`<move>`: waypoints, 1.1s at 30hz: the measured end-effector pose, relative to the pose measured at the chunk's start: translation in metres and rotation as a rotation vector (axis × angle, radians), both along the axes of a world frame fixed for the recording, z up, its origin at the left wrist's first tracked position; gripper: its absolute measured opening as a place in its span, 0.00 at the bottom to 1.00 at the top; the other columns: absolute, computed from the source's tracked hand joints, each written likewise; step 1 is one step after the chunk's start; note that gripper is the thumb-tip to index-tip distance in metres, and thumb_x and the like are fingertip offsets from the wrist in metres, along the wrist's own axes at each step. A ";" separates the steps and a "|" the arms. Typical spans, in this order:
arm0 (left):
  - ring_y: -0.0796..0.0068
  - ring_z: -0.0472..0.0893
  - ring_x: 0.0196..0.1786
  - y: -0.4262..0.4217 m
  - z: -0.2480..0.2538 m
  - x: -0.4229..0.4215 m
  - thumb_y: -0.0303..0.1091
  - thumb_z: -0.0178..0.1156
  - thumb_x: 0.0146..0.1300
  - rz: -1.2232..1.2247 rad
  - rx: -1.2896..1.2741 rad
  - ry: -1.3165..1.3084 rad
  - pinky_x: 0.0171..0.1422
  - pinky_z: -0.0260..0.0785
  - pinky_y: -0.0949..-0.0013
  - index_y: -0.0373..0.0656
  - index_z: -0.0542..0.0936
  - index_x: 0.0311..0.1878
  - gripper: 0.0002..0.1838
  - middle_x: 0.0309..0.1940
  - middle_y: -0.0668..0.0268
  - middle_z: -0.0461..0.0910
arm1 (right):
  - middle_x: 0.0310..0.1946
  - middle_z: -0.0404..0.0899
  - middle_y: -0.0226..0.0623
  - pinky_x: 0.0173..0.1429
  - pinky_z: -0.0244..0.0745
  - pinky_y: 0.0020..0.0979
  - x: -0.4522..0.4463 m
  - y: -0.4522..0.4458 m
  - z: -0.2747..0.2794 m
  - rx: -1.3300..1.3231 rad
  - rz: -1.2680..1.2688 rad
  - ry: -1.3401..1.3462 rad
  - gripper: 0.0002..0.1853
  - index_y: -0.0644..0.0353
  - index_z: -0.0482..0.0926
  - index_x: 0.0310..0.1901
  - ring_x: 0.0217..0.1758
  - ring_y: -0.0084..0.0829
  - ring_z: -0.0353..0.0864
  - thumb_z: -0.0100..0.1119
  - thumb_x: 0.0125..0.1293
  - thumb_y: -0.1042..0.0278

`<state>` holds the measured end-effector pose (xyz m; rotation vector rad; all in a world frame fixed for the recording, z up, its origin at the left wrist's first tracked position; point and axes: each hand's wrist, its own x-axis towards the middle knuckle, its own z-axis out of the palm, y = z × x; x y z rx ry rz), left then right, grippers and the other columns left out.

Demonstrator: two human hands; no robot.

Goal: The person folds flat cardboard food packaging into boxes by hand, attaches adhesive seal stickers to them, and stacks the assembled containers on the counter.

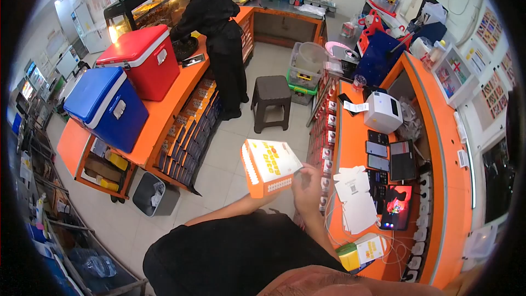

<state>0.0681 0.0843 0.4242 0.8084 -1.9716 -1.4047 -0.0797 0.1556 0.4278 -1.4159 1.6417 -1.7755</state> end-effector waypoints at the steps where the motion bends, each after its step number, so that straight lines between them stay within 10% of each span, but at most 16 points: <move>1: 0.69 0.80 0.55 0.001 0.001 0.001 0.38 0.56 0.78 -0.014 0.003 0.000 0.55 0.75 0.62 0.42 0.76 0.58 0.13 0.53 0.62 0.80 | 0.58 0.79 0.49 0.62 0.75 0.38 0.000 0.000 -0.003 0.035 0.006 -0.018 0.19 0.63 0.75 0.50 0.60 0.42 0.80 0.73 0.61 0.73; 8: 0.63 0.82 0.53 -0.005 0.012 0.002 0.35 0.64 0.72 0.106 0.175 0.059 0.58 0.74 0.62 0.35 0.80 0.58 0.17 0.51 0.60 0.84 | 0.59 0.78 0.50 0.66 0.73 0.43 0.002 0.006 0.020 0.182 0.072 0.312 0.22 0.64 0.76 0.53 0.62 0.48 0.79 0.74 0.59 0.71; 11: 0.63 0.82 0.49 -0.016 0.010 -0.001 0.32 0.64 0.70 0.216 -0.277 0.037 0.55 0.74 0.61 0.34 0.80 0.53 0.14 0.46 0.58 0.83 | 0.63 0.75 0.51 0.70 0.70 0.45 0.010 0.008 0.031 0.092 0.080 0.336 0.27 0.64 0.76 0.59 0.67 0.51 0.74 0.75 0.58 0.70; 14: 0.55 0.83 0.41 -0.019 -0.009 -0.002 0.26 0.60 0.66 0.169 -0.186 -0.185 0.43 0.74 0.57 0.33 0.78 0.44 0.07 0.39 0.53 0.82 | 0.65 0.71 0.52 0.74 0.66 0.47 0.022 0.009 0.055 0.007 0.150 0.389 0.33 0.63 0.73 0.66 0.70 0.52 0.70 0.75 0.58 0.68; 19: 0.44 0.85 0.42 0.005 -0.010 -0.010 0.26 0.58 0.64 0.186 -0.245 -0.186 0.40 0.77 0.54 0.33 0.80 0.41 0.07 0.41 0.46 0.84 | 0.60 0.77 0.47 0.61 0.76 0.40 0.025 -0.006 0.029 -0.036 -0.009 0.444 0.25 0.61 0.78 0.64 0.61 0.44 0.79 0.69 0.65 0.71; 24: 0.55 0.85 0.52 0.003 -0.003 -0.004 0.31 0.60 0.70 0.047 -0.126 -0.119 0.55 0.77 0.60 0.34 0.80 0.52 0.13 0.46 0.50 0.83 | 0.50 0.83 0.43 0.50 0.80 0.32 0.011 -0.012 0.029 0.042 -0.107 0.222 0.15 0.62 0.83 0.57 0.50 0.37 0.84 0.63 0.71 0.74; 28: 0.66 0.80 0.62 -0.014 -0.010 -0.004 0.39 0.51 0.81 0.147 0.542 0.522 0.64 0.78 0.57 0.39 0.73 0.60 0.15 0.56 0.60 0.78 | 0.46 0.84 0.42 0.53 0.80 0.36 -0.002 -0.011 0.023 0.105 -0.004 0.250 0.13 0.62 0.86 0.54 0.48 0.40 0.85 0.63 0.68 0.76; 33: 0.73 0.83 0.52 -0.026 0.013 -0.002 0.37 0.55 0.79 0.182 0.647 0.510 0.59 0.77 0.65 0.38 0.74 0.54 0.12 0.49 0.61 0.81 | 0.43 0.86 0.44 0.53 0.80 0.35 -0.002 -0.008 0.032 0.037 0.094 0.368 0.11 0.64 0.87 0.50 0.48 0.39 0.86 0.65 0.68 0.74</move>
